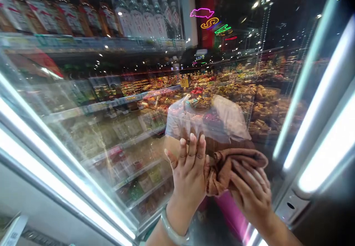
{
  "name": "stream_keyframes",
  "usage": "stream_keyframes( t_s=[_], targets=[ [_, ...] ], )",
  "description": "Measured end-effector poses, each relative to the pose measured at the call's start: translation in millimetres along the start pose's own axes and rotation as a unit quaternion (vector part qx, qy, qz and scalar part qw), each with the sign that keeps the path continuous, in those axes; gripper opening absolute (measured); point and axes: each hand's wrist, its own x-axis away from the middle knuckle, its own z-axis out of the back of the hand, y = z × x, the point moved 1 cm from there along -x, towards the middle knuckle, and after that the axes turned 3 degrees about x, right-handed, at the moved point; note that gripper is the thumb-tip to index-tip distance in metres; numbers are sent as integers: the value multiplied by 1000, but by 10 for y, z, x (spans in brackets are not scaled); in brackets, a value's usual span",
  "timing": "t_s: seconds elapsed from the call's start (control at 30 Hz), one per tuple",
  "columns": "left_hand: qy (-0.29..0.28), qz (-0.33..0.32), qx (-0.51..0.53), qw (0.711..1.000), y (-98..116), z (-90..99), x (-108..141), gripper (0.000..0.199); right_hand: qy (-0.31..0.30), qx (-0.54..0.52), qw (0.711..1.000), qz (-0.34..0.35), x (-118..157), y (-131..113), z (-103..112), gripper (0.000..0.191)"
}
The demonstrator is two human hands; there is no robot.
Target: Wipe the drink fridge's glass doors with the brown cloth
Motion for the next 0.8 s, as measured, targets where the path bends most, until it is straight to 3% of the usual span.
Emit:
stream_keyframes(
  t_s=[0.13,0.17,0.23,0.33,0.43,0.57,0.7,0.8],
  targets=[
    [-12,-5,-10,1000,-222,77,106,69,93,35,991,-85,-305,-151,-136,66],
    [-13,-2,-9,1000,-288,104,131,69,91,34,992,-83,-410,-246,-207,64],
    [-11,5,-7,1000,-447,165,190,69,40,7,999,-34,-523,-467,-352,56],
    [-6,0,-23,1000,-733,272,301,70,-42,-59,997,34,-411,-710,-468,50],
    [-13,-3,-60,998,-992,379,406,72,-36,-65,997,12,-279,-792,-506,60],
    [-26,7,-66,997,-1210,505,499,72,30,-17,998,-43,-478,-1047,-715,65],
    [-33,28,-72,997,-1434,623,603,77,-25,-70,997,24,-559,-1458,-961,48],
    [-41,53,-83,994,-1627,733,706,77,-73,-109,990,46,-425,-1568,-980,46]
  ],
)
